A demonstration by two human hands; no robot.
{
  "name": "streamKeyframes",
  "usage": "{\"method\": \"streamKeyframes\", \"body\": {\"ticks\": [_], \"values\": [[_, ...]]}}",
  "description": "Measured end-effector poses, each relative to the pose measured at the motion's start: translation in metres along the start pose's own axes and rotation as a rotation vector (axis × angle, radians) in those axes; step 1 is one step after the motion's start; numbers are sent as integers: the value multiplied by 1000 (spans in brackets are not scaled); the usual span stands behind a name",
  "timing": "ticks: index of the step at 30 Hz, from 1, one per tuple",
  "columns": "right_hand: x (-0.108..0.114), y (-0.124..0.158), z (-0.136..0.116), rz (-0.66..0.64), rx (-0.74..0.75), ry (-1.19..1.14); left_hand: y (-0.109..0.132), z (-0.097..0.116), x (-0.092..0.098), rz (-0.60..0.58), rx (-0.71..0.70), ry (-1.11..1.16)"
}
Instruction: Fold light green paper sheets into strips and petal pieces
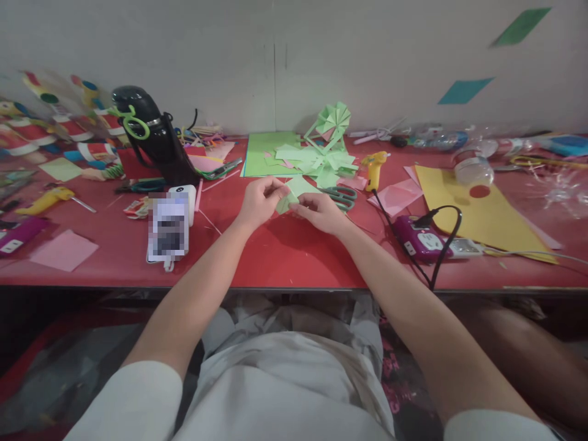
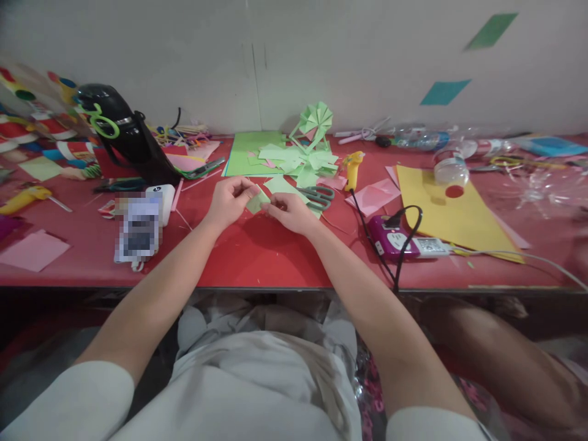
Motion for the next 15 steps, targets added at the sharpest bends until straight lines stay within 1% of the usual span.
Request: {"method": "streamKeyframes", "body": {"ticks": [3, 5, 7, 9, 11, 12, 15], "values": [[-1, -1, 1, 26, 3, -45, -1, -1, 0, 8, 15, 31], [0, -3, 3, 101, 11, -79, -1, -2, -1, 1, 47, 62], [4, -5, 5, 189, 16, -124, 0, -4, -3, -61, 106, 94], [7, -5, 7, 234, 25, -124, 2, -3, -5, -182, 160, 105], [9, -5, 6, 207, 44, -60, 4, -2, -6, -291, 177, 93], [10, -4, 6, 180, 56, -19, 4, -1, -6, -319, 165, 78], [8, -3, 3, 129, 69, 42, 4, 1, -6, -321, 95, 15]]}}
Point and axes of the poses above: each hand's wrist, its own y-axis away from the middle knuckle, its own x-axis out of the back of the hand, z = x × y, the point moved 1 cm from there along -y, towards the middle knuckle, and after that the axes turned 6 degrees about z, right-handed, at the moved point
